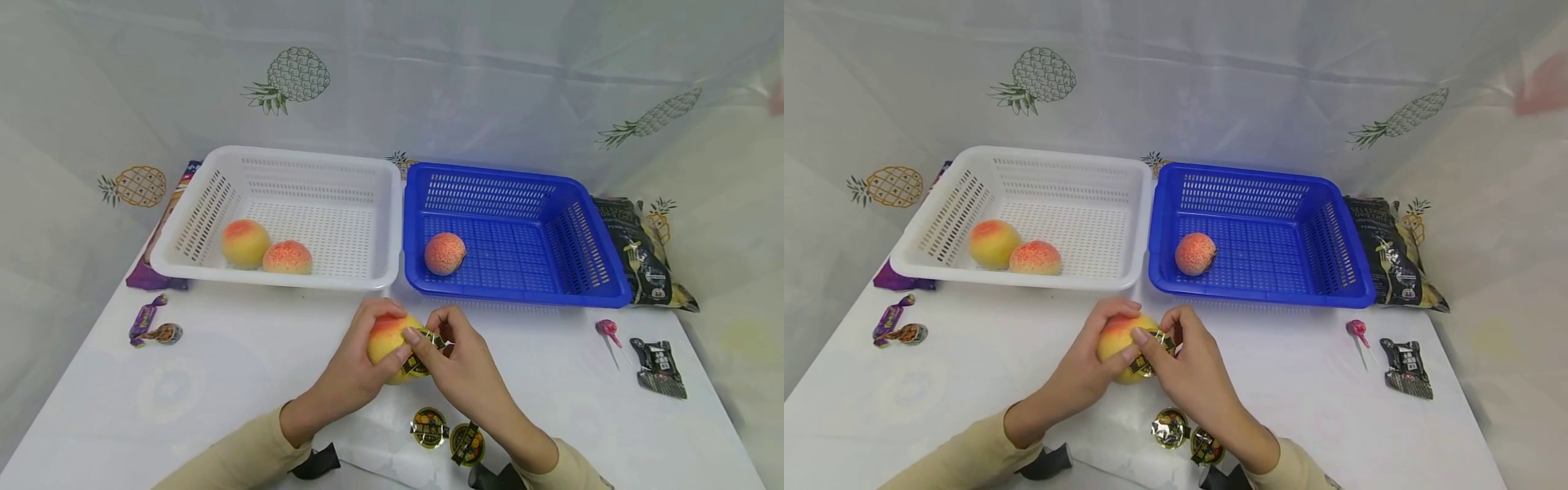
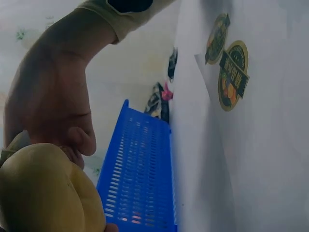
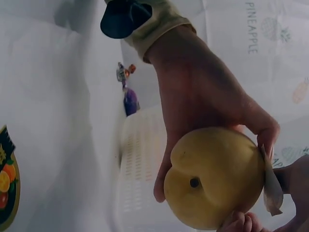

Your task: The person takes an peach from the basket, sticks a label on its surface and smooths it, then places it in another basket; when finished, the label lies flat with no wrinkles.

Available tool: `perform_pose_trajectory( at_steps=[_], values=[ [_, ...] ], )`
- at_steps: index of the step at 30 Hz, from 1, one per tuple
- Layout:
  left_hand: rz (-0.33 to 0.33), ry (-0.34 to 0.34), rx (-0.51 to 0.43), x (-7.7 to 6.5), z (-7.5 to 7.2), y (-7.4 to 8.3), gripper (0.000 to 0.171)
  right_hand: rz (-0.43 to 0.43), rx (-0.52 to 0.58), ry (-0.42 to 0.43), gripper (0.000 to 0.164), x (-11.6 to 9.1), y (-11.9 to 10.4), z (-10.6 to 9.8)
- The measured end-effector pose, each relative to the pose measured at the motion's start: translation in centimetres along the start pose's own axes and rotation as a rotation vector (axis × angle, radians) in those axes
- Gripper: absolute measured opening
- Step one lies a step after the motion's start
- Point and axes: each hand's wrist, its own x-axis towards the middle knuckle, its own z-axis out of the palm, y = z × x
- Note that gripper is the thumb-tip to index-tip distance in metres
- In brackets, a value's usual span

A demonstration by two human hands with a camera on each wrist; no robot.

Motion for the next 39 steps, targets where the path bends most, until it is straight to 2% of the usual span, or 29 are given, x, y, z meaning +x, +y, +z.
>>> perform_pose_trajectory(
  at_steps=[4,8,15,19,26,29,34,39],
  values=[
    [-0.026,-0.014,0.003,0.0,0.1,0.0,0.038,-0.041,-0.047,0.009,0.034,0.2,1.0,0.2],
    [-0.04,-0.013,-0.003,-0.1,0.1,0.0,0.038,-0.092,-0.034,0.004,0.028,0.3,1.2,0.2],
    [-0.071,-0.007,-0.109,-0.1,0.1,0.4,0.037,-0.165,-0.033,0.018,0.02,0.4,1.2,0.3],
    [-0.083,0.009,-0.131,-0.2,0.2,0.8,0.038,-0.185,-0.022,0.046,0.015,0.3,1.1,0.3],
    [-0.05,0.036,-0.047,0.3,-0.1,0.8,0.036,-0.108,0.011,0.036,0.023,0.7,1.1,0.3],
    [-0.052,0.033,-0.028,0.4,-0.2,0.8,0.035,-0.107,0.007,0.025,0.027,0.8,1.2,0.4],
    [-0.121,0.037,-0.047,0.3,-0.1,1.1,0.034,-0.195,-0.045,0.013,0.023,0.8,1.3,0.4],
    [-0.227,0.049,-0.138,0.2,-0.1,1.4,0.033,-0.234,-0.067,-0.035,0.022,0.9,1.5,0.4]
  ],
)
